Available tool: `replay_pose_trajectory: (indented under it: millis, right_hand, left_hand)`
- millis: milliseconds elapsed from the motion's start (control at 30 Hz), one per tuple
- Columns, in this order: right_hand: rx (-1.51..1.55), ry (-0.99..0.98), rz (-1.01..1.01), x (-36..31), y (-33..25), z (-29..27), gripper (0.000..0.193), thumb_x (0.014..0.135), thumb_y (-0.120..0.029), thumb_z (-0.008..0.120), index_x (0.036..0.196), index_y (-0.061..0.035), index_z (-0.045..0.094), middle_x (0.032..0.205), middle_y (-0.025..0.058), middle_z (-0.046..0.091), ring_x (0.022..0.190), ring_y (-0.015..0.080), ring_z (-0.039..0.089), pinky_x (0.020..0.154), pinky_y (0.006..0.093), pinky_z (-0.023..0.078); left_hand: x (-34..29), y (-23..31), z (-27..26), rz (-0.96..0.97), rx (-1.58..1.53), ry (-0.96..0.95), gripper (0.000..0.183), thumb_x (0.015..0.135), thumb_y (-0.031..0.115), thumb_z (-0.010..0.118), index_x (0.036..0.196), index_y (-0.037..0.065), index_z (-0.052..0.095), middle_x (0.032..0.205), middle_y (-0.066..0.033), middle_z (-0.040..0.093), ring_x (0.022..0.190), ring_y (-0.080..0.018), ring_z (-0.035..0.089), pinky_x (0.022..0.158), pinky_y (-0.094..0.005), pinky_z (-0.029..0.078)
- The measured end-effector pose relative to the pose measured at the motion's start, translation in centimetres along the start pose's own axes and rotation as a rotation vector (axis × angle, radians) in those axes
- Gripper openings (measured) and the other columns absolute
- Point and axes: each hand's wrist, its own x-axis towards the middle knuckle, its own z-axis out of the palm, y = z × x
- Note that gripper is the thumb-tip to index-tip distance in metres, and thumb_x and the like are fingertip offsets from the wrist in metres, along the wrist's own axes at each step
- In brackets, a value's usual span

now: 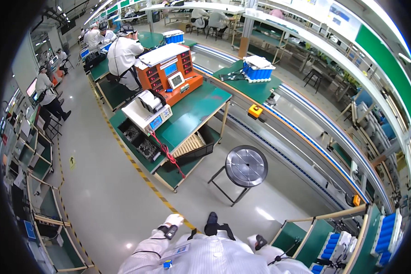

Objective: Assembling and testing battery packs at a factory workstation, including wiring and documentation.

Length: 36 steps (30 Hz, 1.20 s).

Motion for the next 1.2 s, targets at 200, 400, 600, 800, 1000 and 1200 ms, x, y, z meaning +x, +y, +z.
replay_pose_trajectory:
  millis: [200, 400, 600, 800, 1000, 1200]
  right_hand:
    - [-0.051, 0.145, 0.242, 18.3, 10.1, -16.1, 0.021, 0.082, -0.022, 0.059, 0.091, -0.0072, 0.072, 0.088, 0.0188, 0.07, 0.082, 0.0362, 0.069, 0.074, 0.0444, 0.056]
    - [1.522, 0.351, 0.747, 35.4, 10.7, -32.8, 0.009, 0.09, -0.01, 0.055, 0.093, -0.0071, 0.063, 0.065, 0.0046, 0.059, 0.05, 0.0143, 0.055, 0.045, 0.0278, 0.042]
    - [1.444, 0.546, 0.704, 45.7, 10.8, -44.9, 0.013, 0.091, -0.008, 0.05, 0.1, -0.0021, 0.059, 0.079, 0.0105, 0.065, 0.061, 0.0168, 0.063, 0.051, 0.0286, 0.051]
    - [1.358, 0.672, 0.665, 51.2, 16.0, -57.7, 0.027, 0.095, -0.02, 0.053, 0.111, 0.0004, 0.06, 0.089, 0.0153, 0.068, 0.071, 0.0251, 0.069, 0.062, 0.0347, 0.057]
    - [1.399, 0.816, 0.754, 59.6, 22.7, -70.0, 0.033, 0.096, -0.03, 0.052, 0.111, -0.0008, 0.058, 0.089, 0.0169, 0.067, 0.07, 0.027, 0.067, 0.059, 0.0366, 0.055]
    - [1.611, 1.084, 0.876, 66.6, 31.3, -79.6, 0.055, 0.095, -0.055, 0.048, 0.119, -0.0061, 0.046, 0.1, 0.018, 0.065, 0.07, 0.0278, 0.065, 0.054, 0.0349, 0.052]
  left_hand:
    - [16.4, 15.9, -9.8, -0.045, -0.136, 0.221, 0.028, 0.085, 0.027, 0.059, 0.1, 0.006, 0.07, 0.089, -0.0167, 0.07, 0.083, -0.0337, 0.068, 0.073, -0.0407, 0.053]
    - [31.4, 21.8, -20.6, 0.113, -0.062, 0.62, 0.026, 0.08, 0.017, 0.063, 0.103, 0.004, 0.065, 0.1, -0.0176, 0.064, 0.095, -0.0372, 0.062, 0.082, -0.0449, 0.051]
    - [46.1, 21.8, -25.7, -0.055, 0.382, 0.452, 0.076, 0.073, 0.028, 0.067, 0.143, 0.011, 0.044, 0.144, -0.0186, 0.04, 0.138, -0.0376, 0.03, 0.113, -0.0571, 0.021]
    - [53.0, 22.9, -28.0, -0.05, 0.614, 0.243, 0.079, 0.08, 0.046, 0.063, 0.149, 0.018, 0.038, 0.154, -0.0157, 0.033, 0.143, -0.0363, 0.025, 0.116, -0.058, 0.013]
    - [53.7, 22.8, -29.6, -0.041, 0.52, 0.202, 0.075, 0.079, 0.041, 0.066, 0.146, 0.016, 0.043, 0.152, -0.0181, 0.035, 0.141, -0.0402, 0.025, 0.114, -0.063, 0.016]
    - [54.7, 23.0, -28.7, -0.052, 0.499, 0.187, 0.073, 0.075, 0.039, 0.066, 0.142, 0.016, 0.048, 0.149, -0.0183, 0.039, 0.139, -0.0406, 0.028, 0.113, -0.0643, 0.017]
